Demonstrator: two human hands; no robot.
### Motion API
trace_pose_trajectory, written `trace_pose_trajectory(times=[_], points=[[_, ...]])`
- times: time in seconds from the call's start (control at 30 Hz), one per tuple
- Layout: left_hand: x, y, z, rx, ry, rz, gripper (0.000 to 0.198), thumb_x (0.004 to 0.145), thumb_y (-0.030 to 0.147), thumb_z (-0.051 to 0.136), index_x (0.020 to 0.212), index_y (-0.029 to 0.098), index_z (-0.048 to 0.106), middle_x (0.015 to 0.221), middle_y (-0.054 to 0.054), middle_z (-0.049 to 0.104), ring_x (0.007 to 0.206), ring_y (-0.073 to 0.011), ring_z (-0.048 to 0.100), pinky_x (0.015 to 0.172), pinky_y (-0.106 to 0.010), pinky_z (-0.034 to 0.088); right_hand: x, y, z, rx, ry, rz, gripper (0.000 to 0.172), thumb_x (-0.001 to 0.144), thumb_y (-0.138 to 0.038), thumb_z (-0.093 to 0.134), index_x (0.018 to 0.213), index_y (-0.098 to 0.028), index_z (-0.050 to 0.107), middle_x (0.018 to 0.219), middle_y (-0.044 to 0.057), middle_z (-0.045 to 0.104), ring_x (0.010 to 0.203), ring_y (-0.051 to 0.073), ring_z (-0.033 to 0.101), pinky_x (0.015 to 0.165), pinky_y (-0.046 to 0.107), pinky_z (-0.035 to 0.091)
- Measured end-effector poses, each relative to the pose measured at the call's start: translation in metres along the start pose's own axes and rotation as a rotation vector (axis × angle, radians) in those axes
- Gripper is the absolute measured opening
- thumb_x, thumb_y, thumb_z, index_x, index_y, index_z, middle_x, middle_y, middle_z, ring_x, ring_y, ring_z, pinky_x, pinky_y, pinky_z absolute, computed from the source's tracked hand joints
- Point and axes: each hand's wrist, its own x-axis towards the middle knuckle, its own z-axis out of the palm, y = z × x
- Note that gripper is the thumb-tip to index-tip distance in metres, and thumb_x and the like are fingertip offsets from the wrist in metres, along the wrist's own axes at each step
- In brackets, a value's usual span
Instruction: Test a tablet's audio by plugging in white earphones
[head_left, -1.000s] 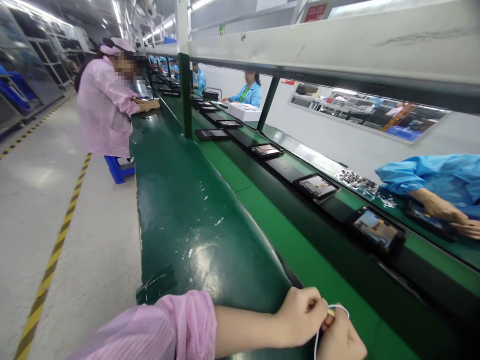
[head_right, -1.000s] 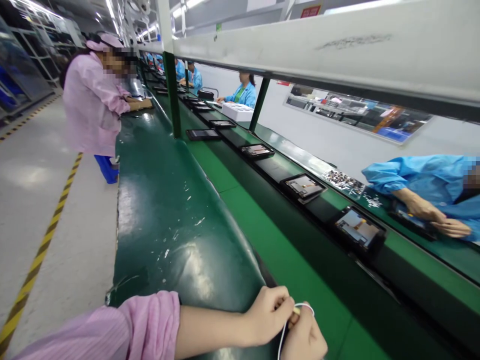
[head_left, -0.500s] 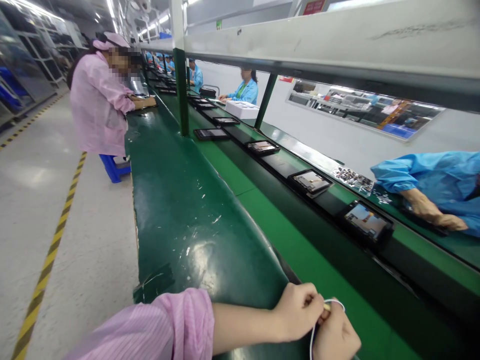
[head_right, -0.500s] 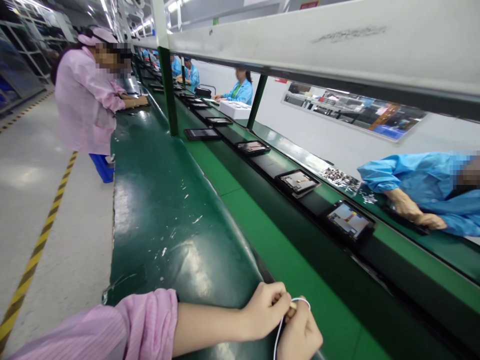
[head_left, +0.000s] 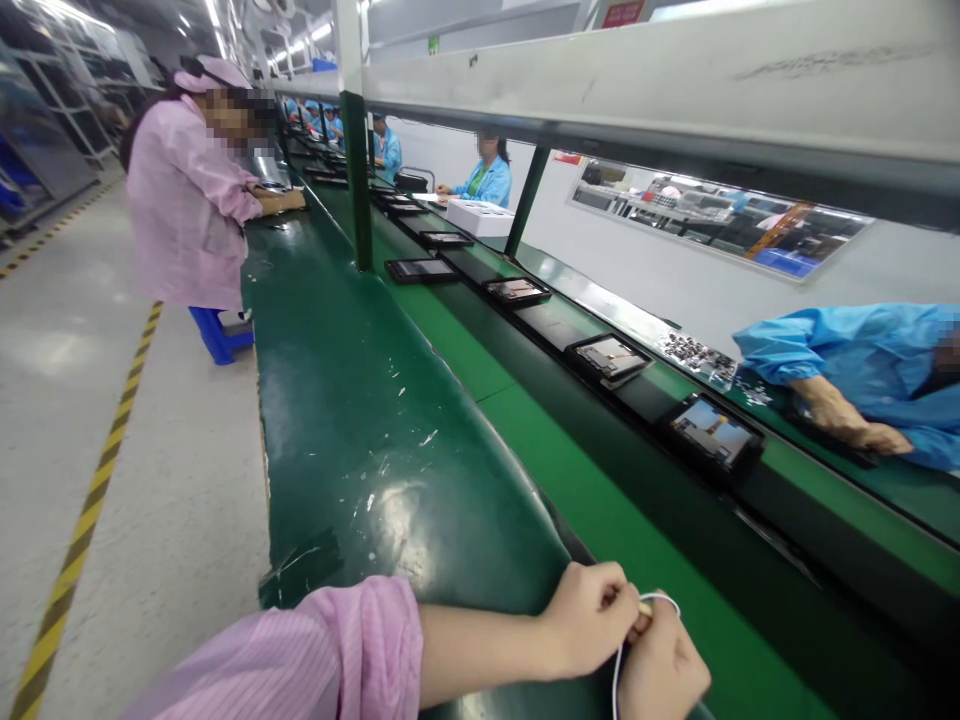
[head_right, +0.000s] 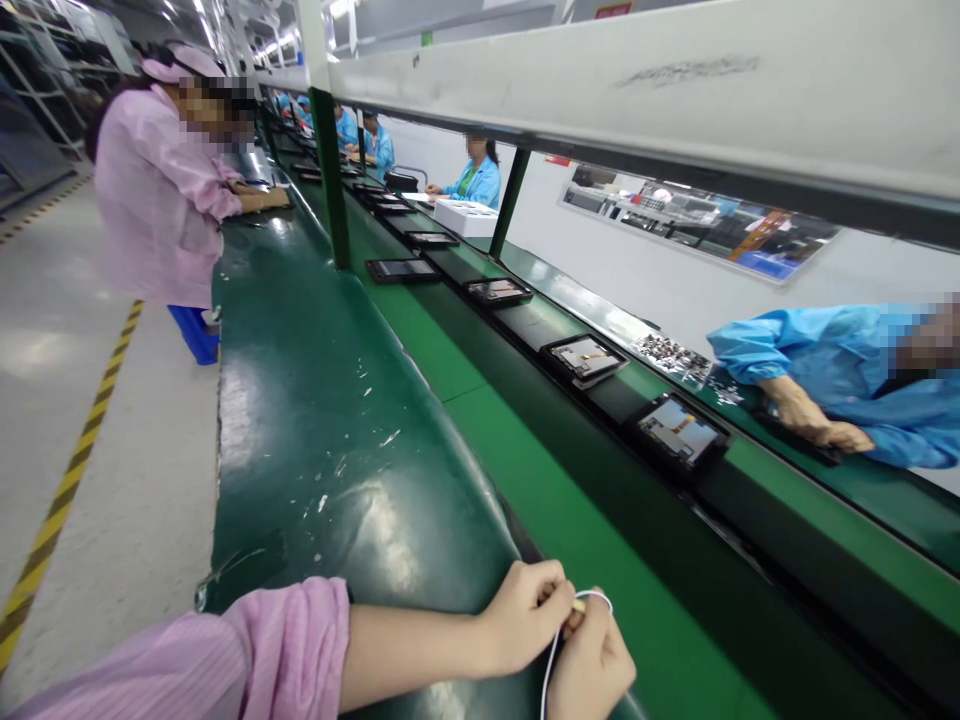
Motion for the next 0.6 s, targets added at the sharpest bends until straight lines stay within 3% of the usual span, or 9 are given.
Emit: trace_pose_trajectory(times=[0.27, 0.6], points=[[0.000, -0.003, 0.001, -0.024, -0.013, 0.011, 0.026, 0.082, 0.017, 0.048, 0.057, 0.018, 0.040, 0.054, 0.006, 0.043, 0.053, -0.0080, 0.039, 0.051, -0.020, 0.030, 0.013, 0.019, -0.003, 0.000, -0.058, -0.051, 0.040, 0.062, -0.055, 0.062, 0.055, -0.016, 0.056, 0.051, 0.003, 0.053, 0.052, 0.018, 0.049, 0.044, 0.025, 0.041], [0.002, -0.008, 0.003, -0.030, -0.015, 0.016, 0.026, 0.083, 0.016, 0.047, 0.058, 0.018, 0.040, 0.053, 0.006, 0.041, 0.053, -0.0083, 0.040, 0.052, -0.020, 0.031, 0.007, 0.013, -0.002, 0.043, -0.066, -0.043, 0.039, 0.061, -0.053, 0.062, 0.052, -0.017, 0.052, 0.050, 0.002, 0.051, 0.051, 0.017, 0.048, 0.044, 0.024, 0.040]])
